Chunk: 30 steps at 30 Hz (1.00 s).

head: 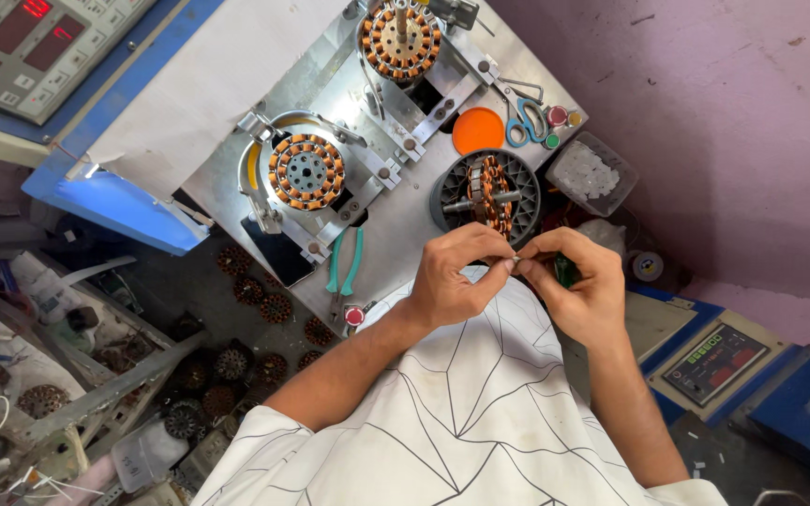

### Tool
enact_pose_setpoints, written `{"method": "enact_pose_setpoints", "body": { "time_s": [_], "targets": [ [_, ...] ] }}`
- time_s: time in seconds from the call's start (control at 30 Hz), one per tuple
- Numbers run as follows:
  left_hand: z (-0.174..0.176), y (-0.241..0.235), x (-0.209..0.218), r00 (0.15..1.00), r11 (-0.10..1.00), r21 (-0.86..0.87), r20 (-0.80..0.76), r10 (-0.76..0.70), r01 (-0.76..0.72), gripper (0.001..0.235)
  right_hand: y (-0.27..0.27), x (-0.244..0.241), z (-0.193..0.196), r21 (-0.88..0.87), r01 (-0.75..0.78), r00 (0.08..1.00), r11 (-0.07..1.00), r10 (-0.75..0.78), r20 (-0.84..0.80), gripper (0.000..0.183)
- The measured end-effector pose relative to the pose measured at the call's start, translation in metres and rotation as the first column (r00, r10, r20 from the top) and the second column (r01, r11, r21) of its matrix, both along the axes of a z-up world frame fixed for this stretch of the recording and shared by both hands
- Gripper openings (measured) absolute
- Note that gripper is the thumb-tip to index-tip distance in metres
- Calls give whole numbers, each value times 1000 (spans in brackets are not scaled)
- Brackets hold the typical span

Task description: The person assembles a stator by hand, using a small screwdriver to manipulate and secure components within the copper-wound core.

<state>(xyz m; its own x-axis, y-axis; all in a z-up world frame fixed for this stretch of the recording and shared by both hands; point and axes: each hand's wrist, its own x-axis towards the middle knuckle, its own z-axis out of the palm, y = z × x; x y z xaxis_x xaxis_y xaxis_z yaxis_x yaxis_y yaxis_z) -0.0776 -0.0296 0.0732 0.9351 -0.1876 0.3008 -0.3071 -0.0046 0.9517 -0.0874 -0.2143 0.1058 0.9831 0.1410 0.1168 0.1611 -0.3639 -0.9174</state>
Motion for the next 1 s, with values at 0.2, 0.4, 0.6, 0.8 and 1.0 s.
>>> {"method": "enact_pose_setpoints", "body": {
  "time_s": [0.2, 0.4, 0.6, 0.8, 1.0],
  "targets": [
    [-18, 3, -18, 995, 999, -5, -82, -48, 48, 11, 10, -22, -15, -24, 76, 985, 997, -79, -152, 14],
    [-21, 20, -15, 968, 956, -273, -189, -163, 108, 19, 19, -28, -12, 140, 153, 967, 978, -119, -226, 13],
    [-27, 22, -17, 999, 991, -130, -37, -31, 26, 15, 27, -23, -3, 22, 77, 994, 997, -75, -79, 14],
    [-36, 14, -12, 993, 990, -79, 24, 117, -115, 15, 42, -10, -2, -184, 126, 991, 975, -116, 64, 13],
    [-55, 25, 28, 987, 987, -81, 66, 143, -138, 44, 43, 23, -15, -268, 195, 974, 943, -155, 164, 14]
  ]
}}
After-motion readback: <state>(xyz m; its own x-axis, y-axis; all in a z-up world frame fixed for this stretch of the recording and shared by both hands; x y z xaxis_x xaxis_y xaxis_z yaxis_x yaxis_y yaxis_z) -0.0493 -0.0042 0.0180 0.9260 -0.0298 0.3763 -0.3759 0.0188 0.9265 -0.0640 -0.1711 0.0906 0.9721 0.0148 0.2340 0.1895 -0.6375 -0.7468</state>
